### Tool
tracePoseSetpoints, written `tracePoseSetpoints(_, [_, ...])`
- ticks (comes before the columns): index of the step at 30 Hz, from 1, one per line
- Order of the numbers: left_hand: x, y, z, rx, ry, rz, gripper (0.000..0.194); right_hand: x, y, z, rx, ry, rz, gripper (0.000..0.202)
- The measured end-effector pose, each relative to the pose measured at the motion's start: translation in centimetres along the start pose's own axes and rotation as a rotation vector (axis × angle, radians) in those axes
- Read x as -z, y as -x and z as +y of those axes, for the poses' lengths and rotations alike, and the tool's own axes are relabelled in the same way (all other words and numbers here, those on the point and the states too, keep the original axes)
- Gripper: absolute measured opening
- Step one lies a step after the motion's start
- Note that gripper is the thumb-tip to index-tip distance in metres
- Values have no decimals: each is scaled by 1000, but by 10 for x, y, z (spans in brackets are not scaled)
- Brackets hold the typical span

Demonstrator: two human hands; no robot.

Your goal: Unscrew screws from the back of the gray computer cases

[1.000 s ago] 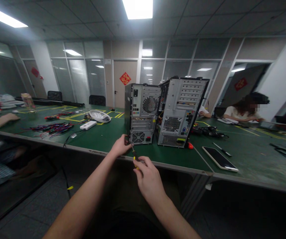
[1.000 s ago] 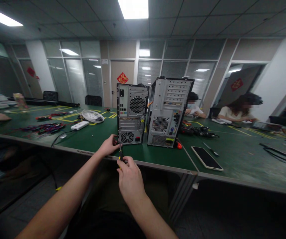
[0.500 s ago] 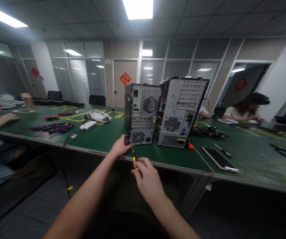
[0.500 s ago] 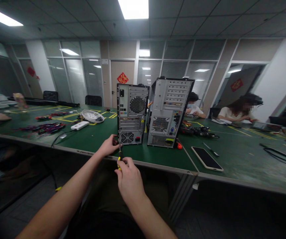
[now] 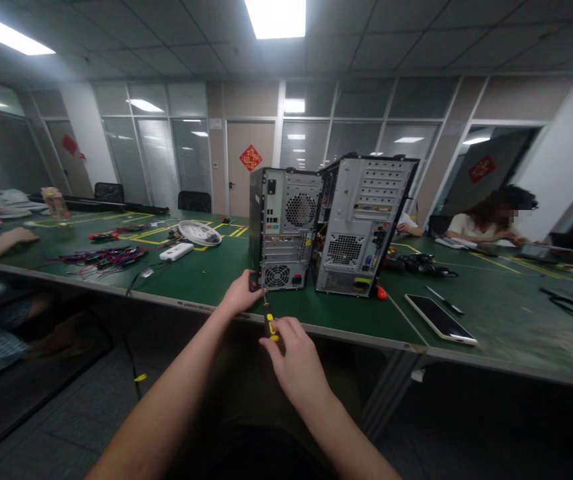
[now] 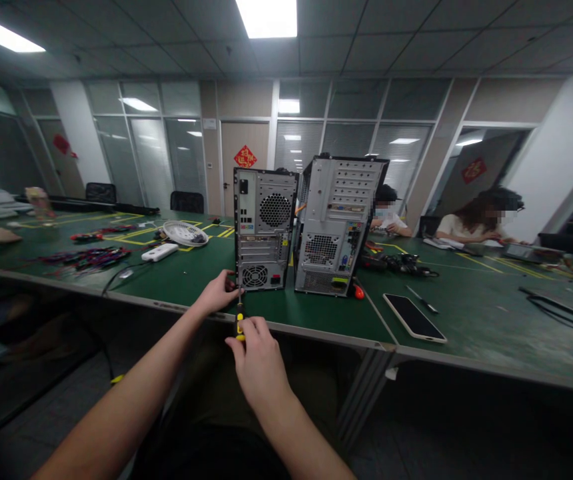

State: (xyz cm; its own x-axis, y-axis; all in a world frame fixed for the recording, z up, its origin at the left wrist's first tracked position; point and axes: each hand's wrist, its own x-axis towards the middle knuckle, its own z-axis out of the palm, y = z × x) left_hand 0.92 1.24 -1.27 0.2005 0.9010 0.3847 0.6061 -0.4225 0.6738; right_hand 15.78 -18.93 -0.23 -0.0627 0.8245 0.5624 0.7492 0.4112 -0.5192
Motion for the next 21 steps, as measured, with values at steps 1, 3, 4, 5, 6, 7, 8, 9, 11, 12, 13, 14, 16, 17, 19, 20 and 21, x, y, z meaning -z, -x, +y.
tracePoseSetpoints(1, [0,0,0,4,1,-4,56,0,0,0,1,2,1,21])
tracePoseSetpoints(3, [0,0,1,16,0,-11,56,1,0,2,10,13,9,22])
tracePoseSetpoints(4, [0,0,2,22,-1,-13,56,1,0,3,15,22,13,22])
tracePoseSetpoints(5, [0,0,3,25,-3,-15,57,1,1,3,21,36,17,24])
tracePoseSetpoints(6, [1,0,3,26,-5,-16,57,1,1,4,29,52,18,26])
tracePoseSetpoints(7, [1,1,3,23,-7,-16,57,2,1,4,37,66,17,28])
tracePoseSetpoints(8, [1,1,3,20,-10,-15,56,2,1,5,45,76,15,29])
tracePoseSetpoints(9, [1,1,3,16,-13,-12,56,2,1,5,50,83,14,30])
tracePoseSetpoints(11, [1,1,2,8,-16,-5,55,1,1,4,46,79,18,29])
tracePoseSetpoints(12, [1,1,1,6,-16,-2,55,1,1,4,38,70,22,26])
tracePoseSetpoints(13, [1,1,1,4,-14,0,55,0,0,3,28,60,24,24])
tracePoseSetpoints(14, [0,0,1,3,-13,0,56,0,0,3,19,50,27,21])
tracePoseSetpoints(16, [0,0,1,4,-8,-2,56,-1,0,3,9,34,31,19])
tracePoseSetpoints(17, [0,0,1,6,-5,-4,56,-2,-1,3,7,30,34,19])
tracePoseSetpoints(19, [0,0,1,10,-2,-5,57,-2,-1,3,6,25,40,20])
tracePoseSetpoints(20, [0,0,1,9,-1,-6,57,-2,-1,3,7,23,40,20])
tracePoseSetpoints(21, [0,0,1,7,-3,-5,57,-1,-1,3,9,22,36,20])
